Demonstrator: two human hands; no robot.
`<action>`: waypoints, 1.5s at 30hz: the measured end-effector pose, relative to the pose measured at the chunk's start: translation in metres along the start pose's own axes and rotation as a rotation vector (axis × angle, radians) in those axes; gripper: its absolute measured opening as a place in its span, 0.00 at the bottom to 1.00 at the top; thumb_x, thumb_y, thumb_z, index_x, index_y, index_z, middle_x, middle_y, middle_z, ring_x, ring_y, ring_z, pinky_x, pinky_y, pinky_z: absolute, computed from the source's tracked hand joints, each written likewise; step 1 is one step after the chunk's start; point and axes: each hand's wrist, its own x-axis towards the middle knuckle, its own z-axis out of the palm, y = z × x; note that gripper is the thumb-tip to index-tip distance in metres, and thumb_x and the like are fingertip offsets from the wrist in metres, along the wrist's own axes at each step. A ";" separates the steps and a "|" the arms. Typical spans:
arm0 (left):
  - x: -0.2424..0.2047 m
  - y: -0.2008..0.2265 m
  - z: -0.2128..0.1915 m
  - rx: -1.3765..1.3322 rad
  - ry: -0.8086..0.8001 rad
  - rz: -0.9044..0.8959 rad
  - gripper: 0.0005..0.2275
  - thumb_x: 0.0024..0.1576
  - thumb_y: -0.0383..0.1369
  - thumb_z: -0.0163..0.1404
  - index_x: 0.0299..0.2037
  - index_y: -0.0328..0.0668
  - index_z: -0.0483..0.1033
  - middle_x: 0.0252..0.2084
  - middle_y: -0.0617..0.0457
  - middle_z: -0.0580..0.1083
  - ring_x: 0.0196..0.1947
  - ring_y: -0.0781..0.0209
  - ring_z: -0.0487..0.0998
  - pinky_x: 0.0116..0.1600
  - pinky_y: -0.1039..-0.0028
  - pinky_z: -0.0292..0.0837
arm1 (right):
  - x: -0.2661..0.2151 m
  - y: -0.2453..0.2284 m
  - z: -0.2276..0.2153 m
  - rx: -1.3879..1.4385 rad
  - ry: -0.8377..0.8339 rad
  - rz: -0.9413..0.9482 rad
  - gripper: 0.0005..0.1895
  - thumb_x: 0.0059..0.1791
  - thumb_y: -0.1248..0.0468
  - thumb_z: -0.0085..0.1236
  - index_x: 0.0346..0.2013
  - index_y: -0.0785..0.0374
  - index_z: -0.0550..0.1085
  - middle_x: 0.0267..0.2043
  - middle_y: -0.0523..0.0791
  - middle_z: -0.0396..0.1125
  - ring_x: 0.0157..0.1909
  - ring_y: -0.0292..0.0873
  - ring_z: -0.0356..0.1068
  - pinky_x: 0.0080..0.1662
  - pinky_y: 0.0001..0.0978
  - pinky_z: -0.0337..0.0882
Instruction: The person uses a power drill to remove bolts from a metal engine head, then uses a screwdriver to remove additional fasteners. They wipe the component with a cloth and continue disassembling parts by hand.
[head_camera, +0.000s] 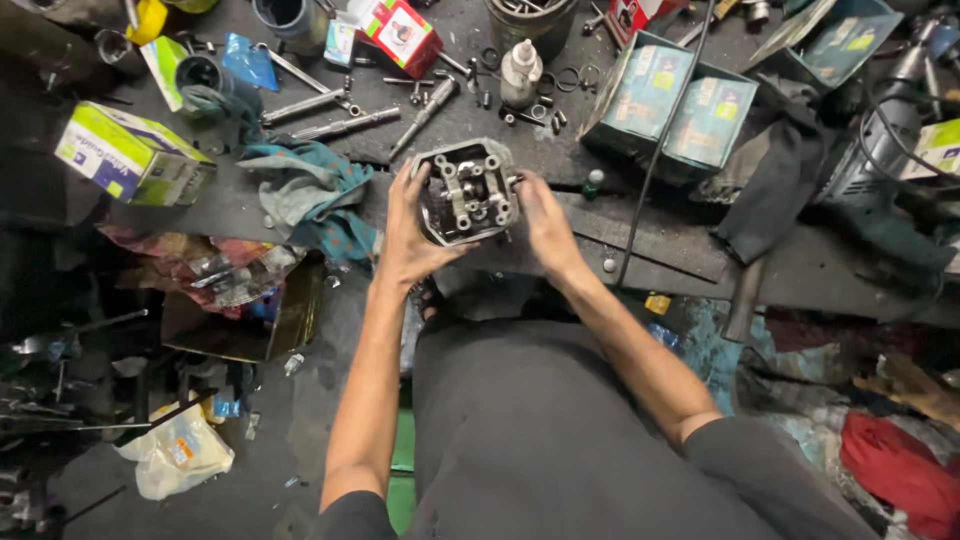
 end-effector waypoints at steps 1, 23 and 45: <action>0.006 0.010 -0.007 -0.006 0.025 0.056 0.56 0.34 0.38 0.76 0.75 0.45 0.52 0.75 0.35 0.55 0.76 0.35 0.55 0.78 0.51 0.53 | -0.004 -0.017 0.000 0.043 -0.037 -0.050 0.34 0.59 0.44 0.40 0.69 0.69 0.62 0.69 0.53 0.62 0.72 0.49 0.59 0.71 0.37 0.57; 0.013 0.023 -0.028 -0.208 -0.200 0.041 0.57 0.36 0.36 0.74 0.76 0.42 0.49 0.77 0.36 0.55 0.79 0.37 0.55 0.80 0.55 0.51 | -0.048 -0.032 0.002 -0.002 -0.008 0.040 0.36 0.54 0.52 0.55 0.72 0.65 0.57 0.74 0.56 0.55 0.74 0.51 0.56 0.70 0.41 0.56; -0.033 -0.056 -0.116 0.293 -0.064 -0.071 0.23 0.52 0.32 0.67 0.59 0.50 0.76 0.64 0.55 0.72 0.63 0.47 0.69 0.69 0.61 0.65 | -0.076 0.063 0.078 0.049 0.431 -0.065 0.48 0.49 0.75 0.61 0.75 0.62 0.43 0.77 0.56 0.46 0.77 0.50 0.50 0.71 0.42 0.57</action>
